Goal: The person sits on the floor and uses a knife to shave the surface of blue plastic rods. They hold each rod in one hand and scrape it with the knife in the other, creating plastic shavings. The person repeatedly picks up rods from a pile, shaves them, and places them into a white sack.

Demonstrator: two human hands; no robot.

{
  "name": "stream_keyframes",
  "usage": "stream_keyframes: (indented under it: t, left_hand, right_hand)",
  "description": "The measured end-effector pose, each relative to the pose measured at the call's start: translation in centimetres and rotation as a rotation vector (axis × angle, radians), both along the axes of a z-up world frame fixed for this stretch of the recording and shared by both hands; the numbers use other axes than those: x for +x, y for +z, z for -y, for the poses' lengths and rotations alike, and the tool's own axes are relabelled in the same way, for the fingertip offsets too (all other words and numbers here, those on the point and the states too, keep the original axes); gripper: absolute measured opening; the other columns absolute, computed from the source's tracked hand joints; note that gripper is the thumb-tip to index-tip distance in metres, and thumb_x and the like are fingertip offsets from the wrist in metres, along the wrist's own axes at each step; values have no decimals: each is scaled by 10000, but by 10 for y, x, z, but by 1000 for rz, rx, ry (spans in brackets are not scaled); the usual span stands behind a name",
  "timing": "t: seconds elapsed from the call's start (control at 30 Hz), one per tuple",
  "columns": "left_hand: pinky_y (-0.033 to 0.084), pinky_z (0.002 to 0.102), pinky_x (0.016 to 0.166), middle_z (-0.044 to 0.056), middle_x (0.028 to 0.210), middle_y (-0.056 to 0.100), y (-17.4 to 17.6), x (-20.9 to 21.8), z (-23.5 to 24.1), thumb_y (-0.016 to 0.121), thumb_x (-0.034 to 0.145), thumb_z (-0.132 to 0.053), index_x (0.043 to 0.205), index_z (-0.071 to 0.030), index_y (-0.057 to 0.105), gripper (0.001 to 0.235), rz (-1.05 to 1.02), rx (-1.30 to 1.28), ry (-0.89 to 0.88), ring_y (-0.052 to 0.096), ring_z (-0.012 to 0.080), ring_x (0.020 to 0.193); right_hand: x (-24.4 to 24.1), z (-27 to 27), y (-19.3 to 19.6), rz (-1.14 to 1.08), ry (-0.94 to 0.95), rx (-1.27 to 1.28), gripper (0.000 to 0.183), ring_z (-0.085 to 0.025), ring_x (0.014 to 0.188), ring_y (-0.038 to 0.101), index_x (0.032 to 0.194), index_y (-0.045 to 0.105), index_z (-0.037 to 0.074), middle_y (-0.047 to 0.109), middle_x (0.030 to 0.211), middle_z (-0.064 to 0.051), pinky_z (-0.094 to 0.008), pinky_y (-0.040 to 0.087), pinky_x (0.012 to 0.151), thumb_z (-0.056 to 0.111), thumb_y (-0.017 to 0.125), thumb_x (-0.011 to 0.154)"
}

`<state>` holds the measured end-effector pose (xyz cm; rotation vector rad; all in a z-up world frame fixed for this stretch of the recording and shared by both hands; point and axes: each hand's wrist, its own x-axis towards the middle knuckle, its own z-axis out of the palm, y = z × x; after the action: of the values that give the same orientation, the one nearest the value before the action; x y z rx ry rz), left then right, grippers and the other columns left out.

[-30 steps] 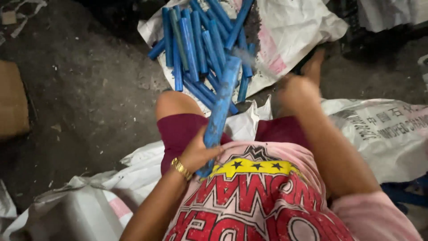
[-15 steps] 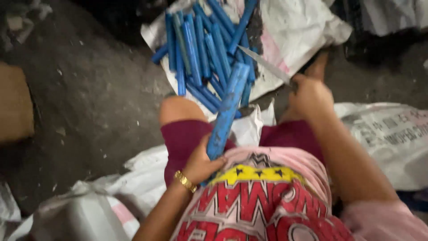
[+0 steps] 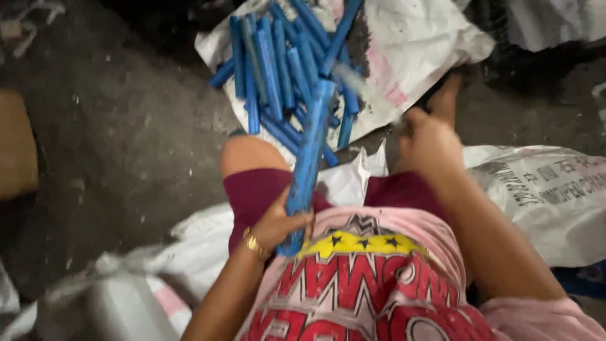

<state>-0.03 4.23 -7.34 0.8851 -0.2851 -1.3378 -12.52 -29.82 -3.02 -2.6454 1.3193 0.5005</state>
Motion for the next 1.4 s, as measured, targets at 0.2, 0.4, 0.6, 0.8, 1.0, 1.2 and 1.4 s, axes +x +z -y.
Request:
stream_keyframes:
  t: [0.2,0.4,0.6,0.8,1.0,1.2,1.4]
  left_hand:
    - [649,400,504,201,776,691,2,-3,9,737,841,92,1413,-67,350,709,20,168,0,716,271,573]
    - [624,415,462,228,766,659,-18,-6,7,690,810,107,1379,-81,367,681,97,221,3,698,316,561]
    - [619,387,471,242,738,687,15,3,13,708,853,54,1371,-35,365,627,75,129,5,705,292,544]
    - [613,415,460,262,724,675,-20,-2,-3,716,833,104,1391,-56,414,654,22,-2,-2,714,317,547]
    - [643,334,575,133,941,731,-22,-15,-1,774,891,-97,1366,-84,577,515,109,274,88,697,175,715]
    - [660,418,510,218,910,686,-4,-8,-10,683,895,8,1441,-84,425,611,66,198,66,730,288,633]
    - [656,458,511,253,916,652,-54,-16,-19,638,965,-55,1337,-36,474,408,-134,185,141,716,328,616]
  right_hand:
    - [7,-108,57,-13,632,282,360,-284,793,756,1102,621,321,611,1018,27,-447,638,689,364,705,755]
    - [14,-17,23,-20,247,56,479,-372,942,741,1293,660,246,618,1140,-94,-521,630,745,387,695,836]
    - [-2,-83,28,-64,644,251,407,-333,745,756,1175,635,303,500,1150,-28,-459,644,681,350,695,775]
    - [4,31,-13,1,-17,21,479,-447,947,741,1310,651,227,496,1257,-130,-563,630,770,338,773,861]
    - [4,-94,40,110,499,148,287,-397,813,762,1005,773,147,647,1028,-124,-518,628,674,221,669,748]
    - [2,-13,-50,87,226,23,340,-442,824,733,1117,581,88,575,1015,-135,-551,595,702,239,654,821]
    - [31,-95,77,-235,458,198,301,-251,945,779,1012,783,334,737,989,18,-410,621,809,342,565,805]
